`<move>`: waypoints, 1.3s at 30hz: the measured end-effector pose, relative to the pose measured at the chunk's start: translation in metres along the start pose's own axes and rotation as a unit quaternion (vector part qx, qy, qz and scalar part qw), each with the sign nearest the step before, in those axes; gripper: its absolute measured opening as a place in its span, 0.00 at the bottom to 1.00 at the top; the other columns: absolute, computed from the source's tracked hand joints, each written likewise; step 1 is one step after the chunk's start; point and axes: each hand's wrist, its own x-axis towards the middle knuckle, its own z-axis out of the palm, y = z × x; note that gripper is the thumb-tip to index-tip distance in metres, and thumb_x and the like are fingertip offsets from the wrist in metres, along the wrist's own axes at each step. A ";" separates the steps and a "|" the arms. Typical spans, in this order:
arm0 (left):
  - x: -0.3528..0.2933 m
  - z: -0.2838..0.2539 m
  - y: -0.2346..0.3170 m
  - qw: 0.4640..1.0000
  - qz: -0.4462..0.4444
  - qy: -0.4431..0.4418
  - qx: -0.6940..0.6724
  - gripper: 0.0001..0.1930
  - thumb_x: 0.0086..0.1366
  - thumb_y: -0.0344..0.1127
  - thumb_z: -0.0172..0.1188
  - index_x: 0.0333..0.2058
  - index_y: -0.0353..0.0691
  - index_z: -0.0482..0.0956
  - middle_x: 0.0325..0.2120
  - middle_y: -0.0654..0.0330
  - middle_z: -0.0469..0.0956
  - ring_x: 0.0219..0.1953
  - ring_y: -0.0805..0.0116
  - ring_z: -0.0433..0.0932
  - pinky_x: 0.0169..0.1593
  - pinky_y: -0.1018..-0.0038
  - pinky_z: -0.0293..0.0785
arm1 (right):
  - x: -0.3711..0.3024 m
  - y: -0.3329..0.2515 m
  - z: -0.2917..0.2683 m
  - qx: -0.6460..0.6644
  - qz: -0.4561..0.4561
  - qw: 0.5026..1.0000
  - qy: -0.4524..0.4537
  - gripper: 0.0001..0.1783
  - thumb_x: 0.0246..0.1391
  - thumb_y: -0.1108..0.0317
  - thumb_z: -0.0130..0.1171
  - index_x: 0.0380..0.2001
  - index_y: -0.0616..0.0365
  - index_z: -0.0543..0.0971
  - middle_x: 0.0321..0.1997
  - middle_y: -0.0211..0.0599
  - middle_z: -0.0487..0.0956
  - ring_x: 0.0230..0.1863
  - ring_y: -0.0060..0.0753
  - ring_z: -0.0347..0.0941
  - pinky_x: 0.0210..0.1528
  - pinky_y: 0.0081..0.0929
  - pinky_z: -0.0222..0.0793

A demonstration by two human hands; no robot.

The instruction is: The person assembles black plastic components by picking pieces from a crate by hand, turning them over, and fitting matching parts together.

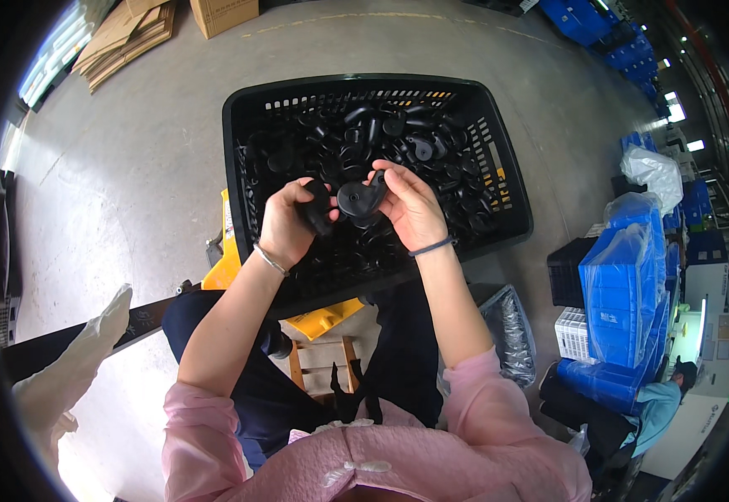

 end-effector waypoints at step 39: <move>-0.001 0.001 0.007 0.981 -0.021 -0.153 0.116 0.12 0.52 0.29 0.59 0.38 0.40 0.72 0.26 0.64 0.74 0.26 0.77 0.71 0.25 0.83 0.66 | -0.032 0.012 0.015 -0.238 -0.111 0.965 0.017 0.20 0.49 0.74 0.55 0.46 0.64 0.65 0.36 0.38 0.74 0.37 0.24 0.72 0.41 0.20 0.69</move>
